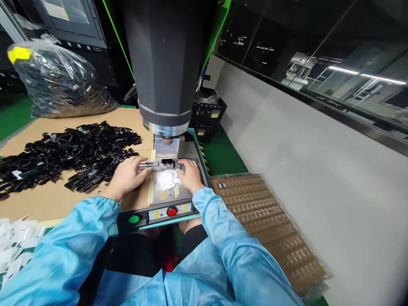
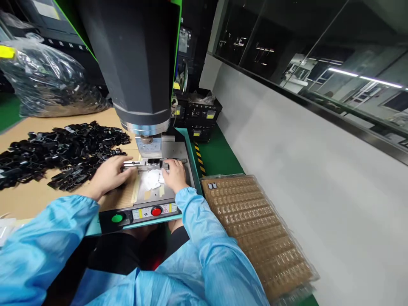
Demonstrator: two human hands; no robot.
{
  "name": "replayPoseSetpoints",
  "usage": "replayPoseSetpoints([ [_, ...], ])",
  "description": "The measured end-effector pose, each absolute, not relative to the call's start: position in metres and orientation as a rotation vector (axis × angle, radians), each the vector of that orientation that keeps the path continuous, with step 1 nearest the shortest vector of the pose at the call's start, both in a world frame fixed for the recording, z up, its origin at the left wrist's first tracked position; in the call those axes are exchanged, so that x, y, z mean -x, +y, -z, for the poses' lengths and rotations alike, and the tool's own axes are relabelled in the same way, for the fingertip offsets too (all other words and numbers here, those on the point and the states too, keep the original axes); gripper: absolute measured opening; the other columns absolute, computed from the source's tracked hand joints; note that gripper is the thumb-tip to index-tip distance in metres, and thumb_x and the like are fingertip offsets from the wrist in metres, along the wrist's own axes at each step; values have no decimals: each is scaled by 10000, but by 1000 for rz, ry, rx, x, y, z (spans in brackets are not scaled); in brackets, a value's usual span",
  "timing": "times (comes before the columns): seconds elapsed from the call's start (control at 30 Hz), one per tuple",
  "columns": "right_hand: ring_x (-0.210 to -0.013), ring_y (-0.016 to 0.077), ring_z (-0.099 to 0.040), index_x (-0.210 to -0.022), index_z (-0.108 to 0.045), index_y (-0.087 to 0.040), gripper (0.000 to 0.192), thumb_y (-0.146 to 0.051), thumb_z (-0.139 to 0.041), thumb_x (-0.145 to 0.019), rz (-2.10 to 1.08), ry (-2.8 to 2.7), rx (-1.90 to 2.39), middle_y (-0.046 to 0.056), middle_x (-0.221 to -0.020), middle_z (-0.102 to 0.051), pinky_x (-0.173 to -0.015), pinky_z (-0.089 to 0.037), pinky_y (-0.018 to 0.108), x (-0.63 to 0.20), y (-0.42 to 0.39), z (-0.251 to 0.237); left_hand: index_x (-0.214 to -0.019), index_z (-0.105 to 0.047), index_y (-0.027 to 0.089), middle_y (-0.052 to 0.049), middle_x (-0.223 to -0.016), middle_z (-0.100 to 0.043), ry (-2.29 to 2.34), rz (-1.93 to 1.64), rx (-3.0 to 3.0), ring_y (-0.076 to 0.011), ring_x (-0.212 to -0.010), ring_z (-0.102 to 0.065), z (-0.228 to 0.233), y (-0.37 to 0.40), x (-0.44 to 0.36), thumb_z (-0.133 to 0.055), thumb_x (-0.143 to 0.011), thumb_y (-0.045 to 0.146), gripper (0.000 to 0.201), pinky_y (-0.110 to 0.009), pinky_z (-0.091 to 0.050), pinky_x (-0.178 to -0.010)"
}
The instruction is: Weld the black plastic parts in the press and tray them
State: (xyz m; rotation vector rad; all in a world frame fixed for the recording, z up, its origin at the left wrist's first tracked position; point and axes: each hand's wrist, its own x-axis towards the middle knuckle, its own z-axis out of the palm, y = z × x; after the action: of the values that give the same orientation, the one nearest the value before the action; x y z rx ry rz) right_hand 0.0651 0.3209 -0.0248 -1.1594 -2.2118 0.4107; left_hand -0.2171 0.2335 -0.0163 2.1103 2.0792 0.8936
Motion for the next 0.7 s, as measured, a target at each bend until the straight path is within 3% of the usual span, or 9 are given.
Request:
replayPoseSetpoints([
  [0.2,-1189,315,-619,-1257,-685,-167,348,-367,-764,-983,-465,-2295,1336,145,-1186,-744,-1037,-521,415,-26,344,18,-1125,-770,193,-142,-1063,-744,1812,-1029,-1869,-338,-1018,-661,27,286,168,-695,-881,551,440,-468,-522,-975],
  [0.37,-1155,292,-630,-1235,-702,-171,288,-323,-735,-992,-542,-2300,1282,125,-1177,-759,-1049,-507,394,-20,352,21,-1176,-801,209,-130,-1183,-778,1684,-1086,-1749,-298,-1008,-697,32,298,168,-758,-845,581,500,-423,-551,-958],
  [0.53,-1023,258,-699,-1086,-756,-191,170,-264,-745,-932,-713,-2127,1244,82,-1056,-778,-959,-545,352,-16,358,17,-1112,-826,180,-109,-1002,-804,1645,-1158,-1538,-284,-905,-714,26,299,167,-808,-803,657,569,-405,-571,-906],
  [0.7,-834,180,-719,-1141,-744,-198,268,-197,-708,-876,-1065,-1727,1208,8,-908,-768,-850,-589,300,-32,337,29,-1270,-765,132,-131,-1021,-800,1599,-1322,-1244,-260,-887,-728,26,256,149,-814,-782,745,785,-382,-595,-841],
])
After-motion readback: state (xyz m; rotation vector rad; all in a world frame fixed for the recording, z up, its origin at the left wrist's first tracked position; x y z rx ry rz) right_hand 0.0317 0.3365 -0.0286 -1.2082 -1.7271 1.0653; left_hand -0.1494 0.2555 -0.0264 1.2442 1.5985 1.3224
